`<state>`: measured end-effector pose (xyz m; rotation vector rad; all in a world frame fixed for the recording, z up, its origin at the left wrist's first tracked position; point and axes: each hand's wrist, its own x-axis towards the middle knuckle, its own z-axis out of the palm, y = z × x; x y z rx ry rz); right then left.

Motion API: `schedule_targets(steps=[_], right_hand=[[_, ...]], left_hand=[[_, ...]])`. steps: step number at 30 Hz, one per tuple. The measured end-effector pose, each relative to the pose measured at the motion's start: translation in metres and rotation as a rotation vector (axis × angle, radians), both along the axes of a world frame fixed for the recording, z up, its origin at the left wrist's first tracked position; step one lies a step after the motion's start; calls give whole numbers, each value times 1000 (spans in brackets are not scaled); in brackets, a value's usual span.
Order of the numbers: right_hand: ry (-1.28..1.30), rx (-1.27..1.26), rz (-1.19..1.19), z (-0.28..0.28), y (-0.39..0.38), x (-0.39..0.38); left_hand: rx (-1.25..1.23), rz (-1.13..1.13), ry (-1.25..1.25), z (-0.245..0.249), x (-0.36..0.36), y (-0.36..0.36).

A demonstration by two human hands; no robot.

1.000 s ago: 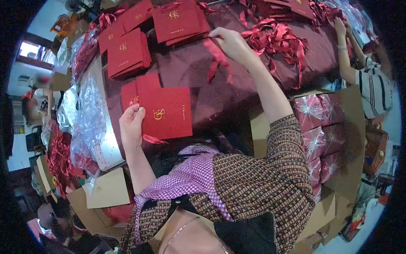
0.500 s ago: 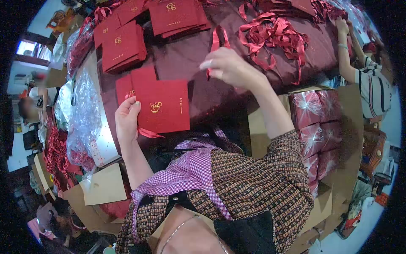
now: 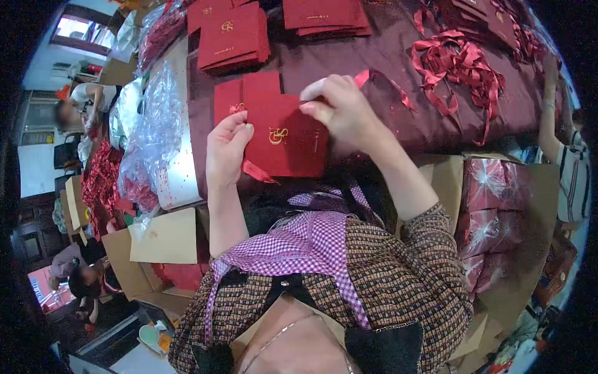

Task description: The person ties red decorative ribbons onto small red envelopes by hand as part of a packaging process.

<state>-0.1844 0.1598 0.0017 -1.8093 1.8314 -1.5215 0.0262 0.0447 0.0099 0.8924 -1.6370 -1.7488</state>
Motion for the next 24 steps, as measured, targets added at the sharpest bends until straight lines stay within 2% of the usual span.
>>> schedule_targets(steps=[5,14,20,24], right_hand=[[46,-71,85,-3,-21,31],[292,-162,-10,2,-30,46],[275,-148,3,3,-33,47],[269,-124,-3,5,-33,48]], left_hand=[[-46,59,-31,5,-1,4],[-74,69,0,11,-4,10],[-181,32,-64,9,0,11],[-154,49,-51,10,-1,13]])
